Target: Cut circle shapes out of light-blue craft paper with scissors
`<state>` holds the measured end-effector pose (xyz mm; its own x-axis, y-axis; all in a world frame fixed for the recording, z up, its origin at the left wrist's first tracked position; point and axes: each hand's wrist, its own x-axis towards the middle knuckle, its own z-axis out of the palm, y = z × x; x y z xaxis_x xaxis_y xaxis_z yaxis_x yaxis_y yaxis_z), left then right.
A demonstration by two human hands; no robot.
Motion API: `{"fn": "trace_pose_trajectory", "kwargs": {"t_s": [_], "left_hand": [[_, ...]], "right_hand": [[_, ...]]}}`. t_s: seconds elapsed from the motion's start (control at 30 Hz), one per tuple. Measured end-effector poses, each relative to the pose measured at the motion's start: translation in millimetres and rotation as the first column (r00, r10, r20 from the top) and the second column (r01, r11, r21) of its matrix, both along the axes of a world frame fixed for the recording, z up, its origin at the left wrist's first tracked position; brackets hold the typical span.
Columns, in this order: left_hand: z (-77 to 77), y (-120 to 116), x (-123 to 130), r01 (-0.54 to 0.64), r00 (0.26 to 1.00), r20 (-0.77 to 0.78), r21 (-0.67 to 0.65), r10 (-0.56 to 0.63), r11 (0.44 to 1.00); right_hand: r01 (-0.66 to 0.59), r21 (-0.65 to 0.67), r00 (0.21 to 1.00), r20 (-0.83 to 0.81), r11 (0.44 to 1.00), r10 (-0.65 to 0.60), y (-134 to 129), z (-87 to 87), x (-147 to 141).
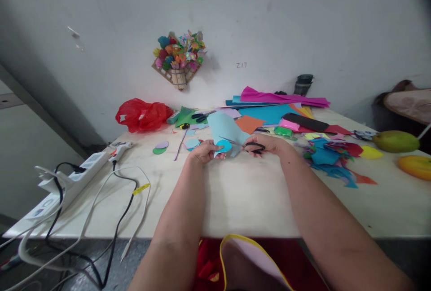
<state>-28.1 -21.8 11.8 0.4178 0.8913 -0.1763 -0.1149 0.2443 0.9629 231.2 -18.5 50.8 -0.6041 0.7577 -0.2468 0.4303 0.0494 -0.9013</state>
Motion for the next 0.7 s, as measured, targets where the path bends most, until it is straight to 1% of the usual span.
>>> {"fn": "trace_pose_trajectory", "kwargs": {"t_s": [0.2,0.3,0.4,0.53,0.63,0.7], "left_hand": [[0.3,0.8,5.8,-0.161,0.985,0.083,0.089,0.154,0.983],[-2.2,3.4,8.7,-0.234,0.968,0.12,0.108,0.221,0.966],[-5.1,6.0,10.7,-0.273,0.957,0.129,0.112,0.258,0.956],[-6.6,8.0,13.2,-0.352,0.931,0.132,0.079,0.34,0.933],[-6.8,8.6,15.1,-0.394,0.915,0.123,0.06,0.385,0.917],[-6.9,8.7,15.8,-0.392,0.916,0.119,0.058,0.384,0.918]], "right_hand": [[0.052,0.048,0.999,0.012,0.998,-0.052,1.2,-0.6,12.4],[0.07,0.079,0.997,-0.023,0.994,-0.069,1.4,-1.2,19.7],[0.084,0.102,0.994,-0.072,0.991,-0.077,2.4,-2.6,27.0],[0.093,0.102,0.991,-0.104,0.99,-0.082,2.9,-4.6,30.4],[0.177,0.166,0.981,-0.11,0.97,-0.16,4.2,-6.8,26.6],[0.243,0.227,0.969,-0.106,0.943,-0.224,7.7,-9.8,21.9]]}}
